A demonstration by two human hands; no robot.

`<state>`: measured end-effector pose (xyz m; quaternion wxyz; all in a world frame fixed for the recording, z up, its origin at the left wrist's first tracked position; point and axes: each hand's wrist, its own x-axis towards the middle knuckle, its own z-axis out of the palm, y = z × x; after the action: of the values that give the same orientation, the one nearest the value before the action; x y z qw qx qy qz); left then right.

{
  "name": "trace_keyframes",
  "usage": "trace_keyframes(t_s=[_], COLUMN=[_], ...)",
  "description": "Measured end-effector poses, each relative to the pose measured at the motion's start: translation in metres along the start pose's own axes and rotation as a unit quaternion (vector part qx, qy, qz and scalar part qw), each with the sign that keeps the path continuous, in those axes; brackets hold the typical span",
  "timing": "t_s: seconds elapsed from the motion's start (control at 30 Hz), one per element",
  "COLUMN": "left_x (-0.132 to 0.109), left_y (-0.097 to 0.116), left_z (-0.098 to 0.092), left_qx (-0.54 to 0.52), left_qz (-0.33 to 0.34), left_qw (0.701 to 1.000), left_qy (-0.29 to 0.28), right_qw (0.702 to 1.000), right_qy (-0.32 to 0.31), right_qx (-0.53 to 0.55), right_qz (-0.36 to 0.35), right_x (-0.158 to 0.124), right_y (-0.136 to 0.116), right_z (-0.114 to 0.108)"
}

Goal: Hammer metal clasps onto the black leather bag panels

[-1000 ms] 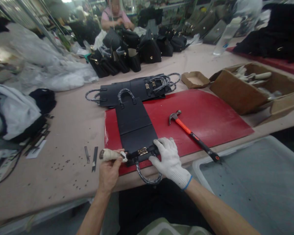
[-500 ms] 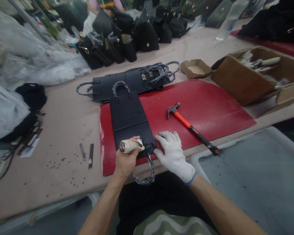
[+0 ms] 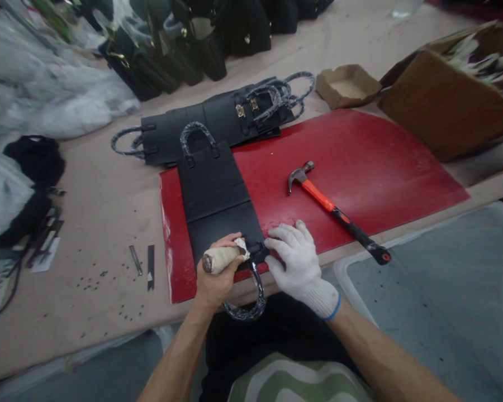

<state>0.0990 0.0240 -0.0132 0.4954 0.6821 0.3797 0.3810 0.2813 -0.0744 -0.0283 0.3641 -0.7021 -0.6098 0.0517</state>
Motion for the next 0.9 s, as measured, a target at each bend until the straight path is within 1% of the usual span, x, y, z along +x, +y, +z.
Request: trace_keyframes(t_s=[0.17, 0.3, 0.5, 0.8, 0.9], left_x=[0.0004, 0.0014, 0.0012, 0.005, 0.005], left_y=[-0.0042, -0.005, -0.0055, -0.0013, -0.0017], left_z=[-0.0005, -0.0011, -0.0033, 0.0002, 0.0003], left_qx=[-0.02, -0.04, -0.03, -0.027, -0.021], left_qz=[-0.015, -0.028, -0.051, -0.071, -0.067], left_qw=[1.0, 0.999, 0.998, 0.997, 0.997], left_qy=[0.003, 0.004, -0.024, -0.026, -0.03], right_qw=[1.0, 0.999, 0.999, 0.999, 0.999], right_qy=[-0.008, 0.001, -0.009, -0.013, -0.012], right_qx=[0.008, 0.007, 0.013, 0.011, 0.012], right_qz=[-0.025, -0.037, -0.029, -0.029, -0.027], right_x=[-0.0009, -0.0005, 0.0015, 0.003, 0.0024], right_y=[0.0038, 0.0043, 0.0031, 0.0037, 0.0047], right_z=[0.0001, 0.0005, -0.0013, -0.0008, -0.0003])
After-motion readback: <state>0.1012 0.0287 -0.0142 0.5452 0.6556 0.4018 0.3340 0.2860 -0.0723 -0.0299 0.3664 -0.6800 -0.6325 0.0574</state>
